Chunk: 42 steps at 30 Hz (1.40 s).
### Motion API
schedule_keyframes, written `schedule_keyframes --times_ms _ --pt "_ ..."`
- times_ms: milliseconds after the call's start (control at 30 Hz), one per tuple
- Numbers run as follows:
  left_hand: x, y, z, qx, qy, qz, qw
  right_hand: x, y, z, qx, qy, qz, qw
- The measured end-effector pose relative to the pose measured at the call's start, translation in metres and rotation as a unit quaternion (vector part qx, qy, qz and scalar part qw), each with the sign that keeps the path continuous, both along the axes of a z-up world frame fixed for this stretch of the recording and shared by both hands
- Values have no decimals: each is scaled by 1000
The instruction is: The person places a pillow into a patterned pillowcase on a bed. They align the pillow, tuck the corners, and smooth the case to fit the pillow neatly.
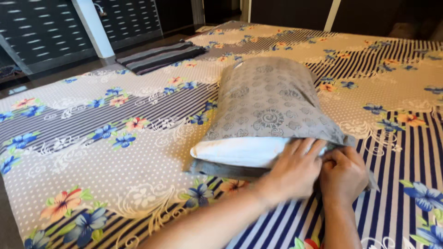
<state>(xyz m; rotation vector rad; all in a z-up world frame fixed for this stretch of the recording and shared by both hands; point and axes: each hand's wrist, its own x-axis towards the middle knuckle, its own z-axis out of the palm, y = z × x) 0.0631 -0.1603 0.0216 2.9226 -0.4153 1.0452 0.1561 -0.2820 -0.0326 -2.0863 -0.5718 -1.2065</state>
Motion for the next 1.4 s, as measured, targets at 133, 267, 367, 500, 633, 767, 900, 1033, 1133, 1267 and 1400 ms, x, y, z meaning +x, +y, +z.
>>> schedule_keyframes --times_ms 133,267,367,500,633,767,900,1033,1133,1267,1400 --pt "-54 -5 -31 -105 23 -3 994 -10 12 26 -35 -13 -9 999" --pt "-59 14 -47 -259 45 10 965 -29 11 49 -135 -45 25 990" --pt "-52 44 -45 -234 -36 22 971 -46 18 66 -216 -7 55 975" --pt "-49 64 -42 -178 -30 38 983 -67 31 77 -218 82 122 965" --pt "-50 79 -30 -179 89 65 978 -85 41 83 -281 177 114 936" --pt "-53 96 -13 -247 134 10 960 -108 45 96 -234 206 104 944" --pt "-63 110 -1 -254 202 -9 946 -117 64 111 -123 73 229 963" --pt "-76 115 5 -235 165 -21 958 -96 95 109 -196 87 270 939" --pt "-84 120 14 -213 113 -44 970 -77 114 93 -321 165 180 915" --pt "-100 121 15 -184 194 44 963 -65 125 63 -409 215 94 882" --pt "-124 141 5 -230 193 102 948 -61 130 43 -451 240 27 859"
